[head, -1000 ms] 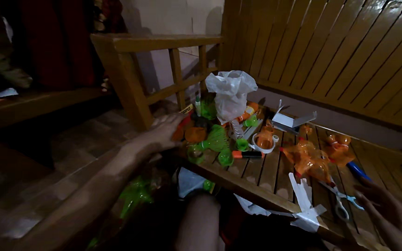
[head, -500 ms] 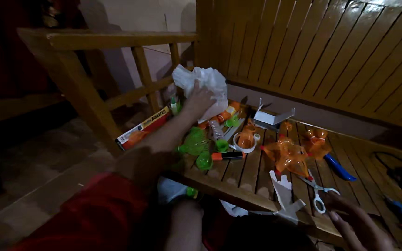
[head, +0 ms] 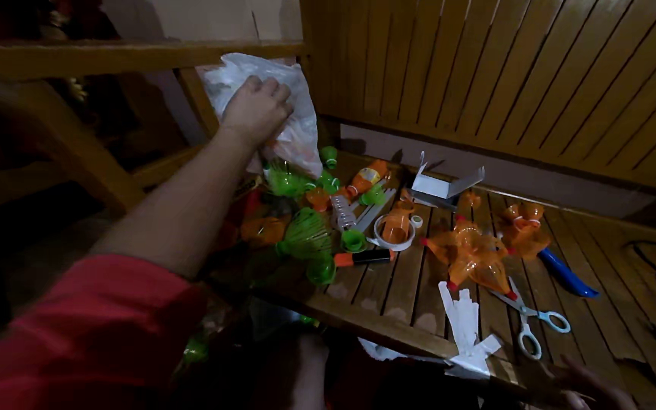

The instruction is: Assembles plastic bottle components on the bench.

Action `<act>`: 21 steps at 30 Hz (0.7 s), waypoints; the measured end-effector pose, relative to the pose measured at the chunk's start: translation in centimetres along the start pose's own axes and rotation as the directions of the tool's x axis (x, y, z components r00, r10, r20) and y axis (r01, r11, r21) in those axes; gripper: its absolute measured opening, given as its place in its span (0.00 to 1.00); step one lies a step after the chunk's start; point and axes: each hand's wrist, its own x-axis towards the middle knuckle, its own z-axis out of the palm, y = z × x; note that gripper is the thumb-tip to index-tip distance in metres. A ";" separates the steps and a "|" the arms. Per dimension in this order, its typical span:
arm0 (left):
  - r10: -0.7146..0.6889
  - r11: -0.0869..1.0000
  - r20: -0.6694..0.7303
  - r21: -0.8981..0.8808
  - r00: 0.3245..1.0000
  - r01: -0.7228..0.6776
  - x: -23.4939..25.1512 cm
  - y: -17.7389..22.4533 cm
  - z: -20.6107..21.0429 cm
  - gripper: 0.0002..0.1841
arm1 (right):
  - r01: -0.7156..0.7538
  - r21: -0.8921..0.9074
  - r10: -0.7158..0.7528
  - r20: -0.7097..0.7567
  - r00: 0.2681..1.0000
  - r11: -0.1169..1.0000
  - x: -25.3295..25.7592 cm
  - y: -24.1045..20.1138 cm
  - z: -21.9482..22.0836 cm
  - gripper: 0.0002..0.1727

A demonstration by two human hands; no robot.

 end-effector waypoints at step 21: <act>-0.099 0.899 0.206 -0.400 0.974 0.176 0.0 -1.7 -1.6 0.21 | -0.001 0.036 0.000 0.041 0.999 0.999 0.2 -0.2 0.9 0.24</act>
